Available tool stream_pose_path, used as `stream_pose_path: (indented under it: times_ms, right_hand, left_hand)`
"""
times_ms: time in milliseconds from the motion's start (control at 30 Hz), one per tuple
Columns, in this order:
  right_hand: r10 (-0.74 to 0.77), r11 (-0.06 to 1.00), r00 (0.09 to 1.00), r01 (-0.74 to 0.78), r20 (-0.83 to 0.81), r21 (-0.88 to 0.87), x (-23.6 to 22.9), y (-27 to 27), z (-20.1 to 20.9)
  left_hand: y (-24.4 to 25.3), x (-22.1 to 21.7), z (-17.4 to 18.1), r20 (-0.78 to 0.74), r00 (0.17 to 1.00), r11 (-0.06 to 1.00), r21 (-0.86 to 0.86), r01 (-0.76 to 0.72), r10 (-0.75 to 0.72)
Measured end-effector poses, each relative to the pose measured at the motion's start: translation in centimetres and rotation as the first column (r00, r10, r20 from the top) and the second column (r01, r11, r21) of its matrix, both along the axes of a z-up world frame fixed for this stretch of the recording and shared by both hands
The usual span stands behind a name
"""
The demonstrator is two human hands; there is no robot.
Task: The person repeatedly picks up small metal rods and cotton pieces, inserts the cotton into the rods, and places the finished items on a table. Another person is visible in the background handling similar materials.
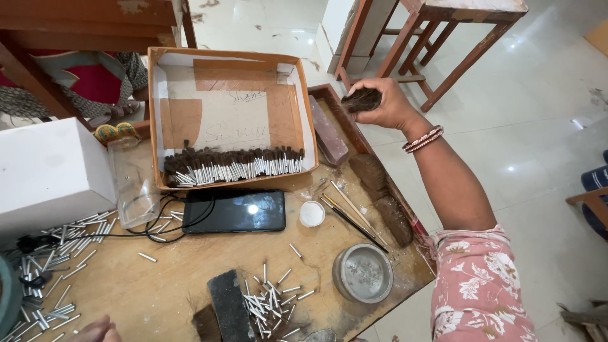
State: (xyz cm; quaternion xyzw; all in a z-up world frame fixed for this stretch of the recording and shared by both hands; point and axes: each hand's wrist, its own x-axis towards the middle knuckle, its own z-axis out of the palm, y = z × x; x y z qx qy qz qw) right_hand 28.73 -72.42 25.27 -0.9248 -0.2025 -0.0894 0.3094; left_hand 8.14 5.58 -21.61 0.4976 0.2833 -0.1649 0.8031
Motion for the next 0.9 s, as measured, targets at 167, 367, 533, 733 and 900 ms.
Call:
stream_pose_path:
  times_ms: [167,367,533,733,900]
  right_hand:
    - [0.099,0.967,0.995,-0.099,0.015,0.237,-4.5,1.6,1.5]
    - [0.196,0.815,0.978,-0.125,-0.067,0.566,-10.3,4.9,2.0]
    - [0.205,0.573,0.978,-0.089,-0.037,0.815,-13.6,6.4,0.8]
    - [0.223,0.43,0.974,-0.055,-0.047,0.901,-13.6,6.2,-2.3]
    - [0.195,0.423,0.978,-0.017,-0.073,0.906,-13.6,6.9,-2.8]
  left_hand:
    - [-21.3,-3.5,29.3,0.487,0.777,0.542,0.809,-0.228,-0.399]
    - [-37.8,0.2,46.0,0.721,0.437,0.726,0.659,-0.194,-0.538]
    - [-49.2,6.0,45.5,0.806,0.247,0.815,0.572,-0.09,-0.538]
    - [-54.9,7.9,42.4,0.847,0.384,0.921,0.389,0.024,-0.368]
    - [-55.2,8.9,40.8,0.884,0.362,0.939,0.339,-0.061,-0.296]
